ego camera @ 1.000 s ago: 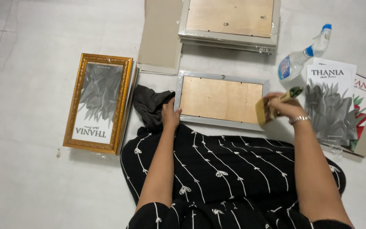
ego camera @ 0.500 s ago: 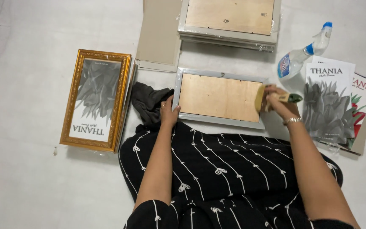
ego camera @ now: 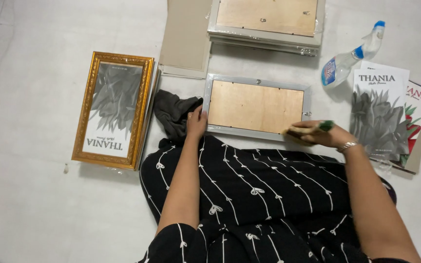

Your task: Wiping the glass of a picture frame with a cloth and then using a brush on the back of another frame.

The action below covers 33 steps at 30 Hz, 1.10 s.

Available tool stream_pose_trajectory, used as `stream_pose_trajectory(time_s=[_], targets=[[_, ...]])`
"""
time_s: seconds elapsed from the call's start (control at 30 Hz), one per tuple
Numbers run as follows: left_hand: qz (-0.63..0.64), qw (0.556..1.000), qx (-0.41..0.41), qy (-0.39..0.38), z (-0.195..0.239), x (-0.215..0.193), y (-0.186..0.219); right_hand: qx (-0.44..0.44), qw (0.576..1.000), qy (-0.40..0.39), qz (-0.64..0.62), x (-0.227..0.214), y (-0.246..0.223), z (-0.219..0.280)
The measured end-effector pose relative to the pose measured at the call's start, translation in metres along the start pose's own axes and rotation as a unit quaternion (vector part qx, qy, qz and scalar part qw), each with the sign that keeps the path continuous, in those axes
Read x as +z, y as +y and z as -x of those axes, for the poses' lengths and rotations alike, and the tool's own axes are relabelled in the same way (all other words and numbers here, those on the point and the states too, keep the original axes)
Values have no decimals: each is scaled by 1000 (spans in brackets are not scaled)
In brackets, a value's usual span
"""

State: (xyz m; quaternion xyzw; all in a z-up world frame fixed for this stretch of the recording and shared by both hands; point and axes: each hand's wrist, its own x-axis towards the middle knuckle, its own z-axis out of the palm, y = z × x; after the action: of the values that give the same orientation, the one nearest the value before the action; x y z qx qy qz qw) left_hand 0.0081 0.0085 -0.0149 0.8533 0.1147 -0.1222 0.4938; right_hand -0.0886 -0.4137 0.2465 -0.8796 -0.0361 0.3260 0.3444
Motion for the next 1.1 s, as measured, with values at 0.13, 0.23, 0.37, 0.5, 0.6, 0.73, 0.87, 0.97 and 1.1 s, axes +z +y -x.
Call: stream_pose_trajectory(time_s=[0.13, 0.23, 0.37, 0.5, 0.6, 0.73, 0.87, 0.97, 1.1], targets=[[41, 999, -5, -15, -1, -5, 3, -49, 997, -34, 57, 17, -32, -51], [76, 996, -18, -38, 6, -13, 18, -100, 994, -44, 14, 43, -58, -98], [147, 988, -42, -34, 21, -22, 45, -169, 984, -50, 13, 82, -93, -160], [238, 953, -174, -69, -12, -11, 9, -241, 969, -2, -54, 103, -139, -183], [234, 960, -139, -69, -21, -3, -9, -242, 969, -32, 25, 107, -121, -194], [216, 969, -112, -36, -33, 12, -29, -223, 973, -52, 4, 92, -77, -174], [203, 974, -100, -17, -23, 7, -16, -164, 983, -69, 50, 41, -23, -114], [193, 977, -89, -14, -25, 8, -15, -101, 990, -72, 75, 6, 38, -72], [307, 949, -59, -31, 1, -15, 20, 229, 964, -10, 134, -28, 51, -33]])
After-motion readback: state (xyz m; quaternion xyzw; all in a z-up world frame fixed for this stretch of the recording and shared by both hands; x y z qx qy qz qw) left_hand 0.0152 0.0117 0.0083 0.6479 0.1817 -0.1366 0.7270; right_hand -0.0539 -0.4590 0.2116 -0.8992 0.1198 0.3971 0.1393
